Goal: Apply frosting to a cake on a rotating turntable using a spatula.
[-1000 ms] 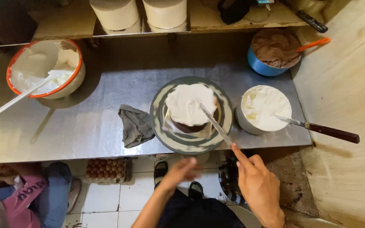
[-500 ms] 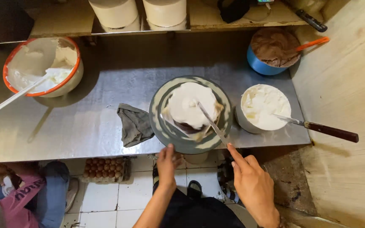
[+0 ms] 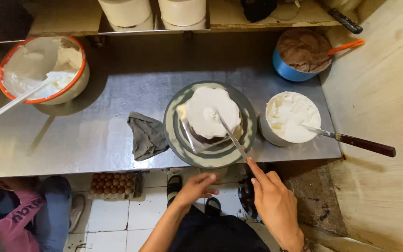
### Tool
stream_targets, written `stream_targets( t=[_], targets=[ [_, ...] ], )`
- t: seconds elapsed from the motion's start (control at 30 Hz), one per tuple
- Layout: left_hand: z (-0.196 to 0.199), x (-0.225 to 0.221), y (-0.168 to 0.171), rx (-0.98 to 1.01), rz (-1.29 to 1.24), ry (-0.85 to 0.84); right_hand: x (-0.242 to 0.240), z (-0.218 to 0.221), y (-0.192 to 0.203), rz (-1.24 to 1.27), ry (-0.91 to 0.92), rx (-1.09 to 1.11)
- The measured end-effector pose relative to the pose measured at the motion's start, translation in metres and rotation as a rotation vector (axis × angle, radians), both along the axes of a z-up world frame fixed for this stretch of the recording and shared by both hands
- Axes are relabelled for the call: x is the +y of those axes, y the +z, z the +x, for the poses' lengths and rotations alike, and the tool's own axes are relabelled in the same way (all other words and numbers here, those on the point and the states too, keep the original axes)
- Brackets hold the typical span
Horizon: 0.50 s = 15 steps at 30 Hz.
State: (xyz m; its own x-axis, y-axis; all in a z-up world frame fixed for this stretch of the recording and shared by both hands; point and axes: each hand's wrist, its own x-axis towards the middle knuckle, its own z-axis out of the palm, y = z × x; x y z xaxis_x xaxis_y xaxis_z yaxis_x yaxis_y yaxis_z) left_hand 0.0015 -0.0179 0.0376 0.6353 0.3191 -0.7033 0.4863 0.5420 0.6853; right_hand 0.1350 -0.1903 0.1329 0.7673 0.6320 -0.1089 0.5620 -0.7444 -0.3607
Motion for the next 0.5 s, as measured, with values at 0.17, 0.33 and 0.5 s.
stream_targets(
  t=[0.17, 0.33, 0.5],
  targets=[
    [0.001, 0.014, -0.02, -0.191, 0.051, 0.825, -0.001, -0.002, -0.003, 0.055, 0.012, -0.01],
    [-0.002, -0.002, -0.011, -0.053, 0.034, 0.213, 0.002, -0.002, -0.002, 0.05, 0.023, -0.021],
    [-0.001, 0.012, -0.009, -0.021, 0.033, 0.351, 0.005, -0.002, 0.003, -0.002, 0.009, 0.064]
  ],
)
